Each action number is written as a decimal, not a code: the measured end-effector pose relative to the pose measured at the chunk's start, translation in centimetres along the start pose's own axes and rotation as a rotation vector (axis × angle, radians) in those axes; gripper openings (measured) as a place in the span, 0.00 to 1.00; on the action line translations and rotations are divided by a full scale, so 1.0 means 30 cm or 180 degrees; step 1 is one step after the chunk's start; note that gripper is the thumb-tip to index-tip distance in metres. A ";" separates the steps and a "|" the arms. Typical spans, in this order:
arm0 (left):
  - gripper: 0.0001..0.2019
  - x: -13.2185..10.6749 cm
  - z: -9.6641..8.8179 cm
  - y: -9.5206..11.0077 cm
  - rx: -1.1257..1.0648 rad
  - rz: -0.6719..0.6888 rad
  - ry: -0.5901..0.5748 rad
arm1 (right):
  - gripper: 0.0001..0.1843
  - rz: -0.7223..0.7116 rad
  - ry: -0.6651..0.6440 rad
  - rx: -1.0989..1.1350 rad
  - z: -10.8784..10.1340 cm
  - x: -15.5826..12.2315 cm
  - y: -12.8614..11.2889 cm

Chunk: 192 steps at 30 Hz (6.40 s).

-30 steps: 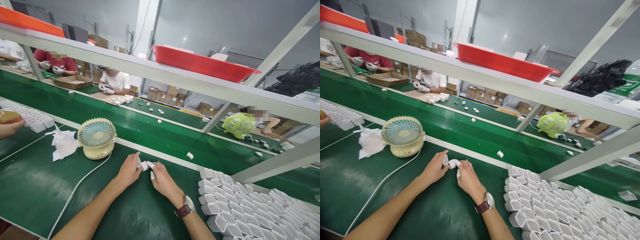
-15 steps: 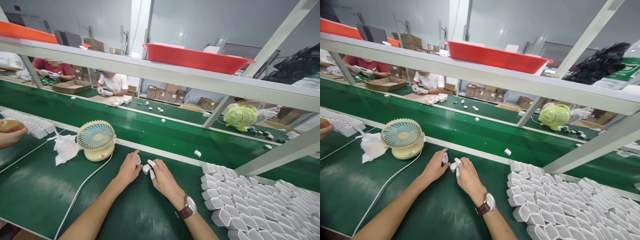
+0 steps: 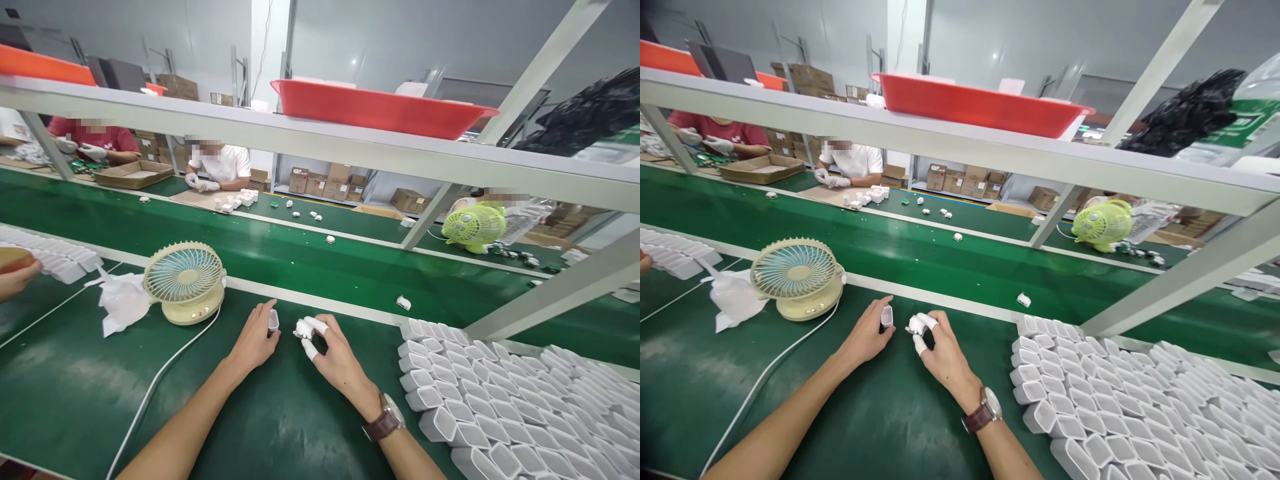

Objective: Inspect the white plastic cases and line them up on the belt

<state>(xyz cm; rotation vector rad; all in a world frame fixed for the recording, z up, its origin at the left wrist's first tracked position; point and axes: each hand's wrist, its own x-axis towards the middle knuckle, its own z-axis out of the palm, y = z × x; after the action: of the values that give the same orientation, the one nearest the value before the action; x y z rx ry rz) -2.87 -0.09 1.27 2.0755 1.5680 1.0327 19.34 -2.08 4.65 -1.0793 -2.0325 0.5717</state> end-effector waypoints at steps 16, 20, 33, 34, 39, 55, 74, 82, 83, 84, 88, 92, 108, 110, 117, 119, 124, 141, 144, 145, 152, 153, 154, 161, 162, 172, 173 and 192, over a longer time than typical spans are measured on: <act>0.36 -0.071 0.066 0.095 -0.0512 0.0666 -0.0283 | 0.30 -0.0670 0.0613 -0.0006 -0.082 -0.123 -0.032; 0.37 -0.069 0.062 0.096 -0.0392 0.0875 -0.0235 | 0.33 -0.0754 0.0497 -0.0080 -0.083 -0.127 -0.046; 0.36 -0.072 0.058 0.104 -0.0222 0.1003 -0.0276 | 0.29 -0.0643 0.0355 -0.0346 -0.068 -0.140 -0.051; 0.36 -0.073 0.058 0.106 -0.0206 0.1019 -0.0262 | 0.28 -0.0640 0.0348 -0.0381 -0.067 -0.141 -0.051; 0.36 -0.073 0.058 0.110 -0.0136 0.1178 -0.0164 | 0.27 -0.0612 0.0335 -0.0489 -0.059 -0.143 -0.050; 0.35 -0.073 0.058 0.117 -0.0146 0.1167 -0.0153 | 0.27 -0.0565 0.0230 -0.0612 -0.054 -0.149 -0.041; 0.35 -0.077 0.071 0.109 -0.0237 0.1120 -0.0294 | 0.28 -0.0305 0.0115 -0.0451 -0.042 -0.154 -0.029; 0.35 -0.096 0.060 0.124 -0.0605 0.0828 -0.0740 | 0.30 -0.0048 0.0015 0.0000 -0.067 -0.145 -0.040; 0.36 -0.098 0.057 0.128 -0.0638 0.0772 -0.0848 | 0.30 -0.0014 0.0012 0.0008 -0.068 -0.143 -0.038; 0.36 -0.099 0.053 0.131 -0.0659 0.0729 -0.0961 | 0.29 0.0020 0.0006 0.0011 -0.066 -0.143 -0.033; 0.34 -0.099 0.045 0.134 -0.0601 0.0658 -0.1180 | 0.26 0.0059 -0.0001 0.0055 -0.044 -0.148 0.002; 0.27 -0.084 0.038 0.115 -0.0378 0.0724 -0.0973 | 0.21 0.0050 0.0031 0.0073 -0.026 -0.151 0.026; 0.08 -0.061 0.035 0.112 -0.0653 0.1275 -0.0936 | 0.17 -0.0203 -0.0165 -0.0087 -0.029 -0.160 0.005; 0.08 -0.060 0.028 0.122 -0.0868 0.1090 -0.0874 | 0.15 -0.0083 -0.0065 0.0194 -0.022 -0.154 0.006; 0.31 -0.056 0.001 0.167 -0.2682 -0.0214 -0.1296 | 0.13 0.1306 0.0197 0.2533 -0.004 -0.128 -0.007; 0.33 -0.057 0.008 0.172 -0.3149 -0.0599 -0.1393 | 0.17 0.1543 0.0312 0.2777 -0.007 -0.125 -0.019; 0.32 -0.053 0.032 0.175 -0.3495 -0.1078 -0.1042 | 0.28 0.1592 0.0421 0.3122 -0.006 -0.128 -0.030; 0.24 -0.059 0.038 0.191 -0.2819 -0.1144 -0.0684 | 0.28 0.1752 0.0108 0.3503 0.012 -0.132 -0.044; 0.24 -0.057 0.026 0.196 -0.2873 -0.1135 -0.0734 | 0.28 0.1732 0.0084 0.3517 0.016 -0.135 -0.047; 0.25 -0.056 0.023 0.197 -0.2900 -0.1122 -0.0755 | 0.28 0.1728 0.0074 0.3501 0.017 -0.136 -0.047; 0.29 -0.054 0.019 0.184 -0.3033 -0.0841 -0.0845 | 0.28 0.1645 0.0121 0.3095 0.006 -0.137 -0.032; 0.30 -0.054 0.018 0.181 -0.3041 -0.0767 -0.0875 | 0.29 0.1553 0.0148 0.2981 0.006 -0.138 -0.026; 0.31 -0.054 0.019 0.177 -0.3057 -0.0690 -0.0912 | 0.29 0.1426 0.0177 0.2864 0.007 -0.139 -0.019; 0.13 -0.047 0.037 0.152 -0.2525 -0.0291 -0.0736 | 0.28 0.0294 0.0443 0.0867 0.024 -0.156 0.013; 0.11 -0.044 0.038 0.145 -0.2336 -0.0202 -0.0619 | 0.28 0.0118 0.0412 0.0500 0.019 -0.158 0.010; 0.04 -0.001 0.029 0.066 -0.0958 0.0227 0.0396 | 0.19 -0.1571 -0.0256 -0.0730 0.093 -0.220 -0.044; 0.05 0.002 0.032 0.064 -0.0927 0.0214 0.0437 | 0.17 -0.1691 -0.0366 -0.0751 0.123 -0.224 -0.035; 0.10 0.362 0.139 0.050 -0.0973 -0.0536 0.0823 | 0.17 -0.1774 0.0024 -0.1202 0.514 -0.205 0.163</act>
<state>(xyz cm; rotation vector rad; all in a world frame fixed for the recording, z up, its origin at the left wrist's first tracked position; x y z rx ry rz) 2.52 10.17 3.14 1.6308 1.5539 1.4205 11.92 -5.16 -10.67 -0.6541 -2.3552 -0.1058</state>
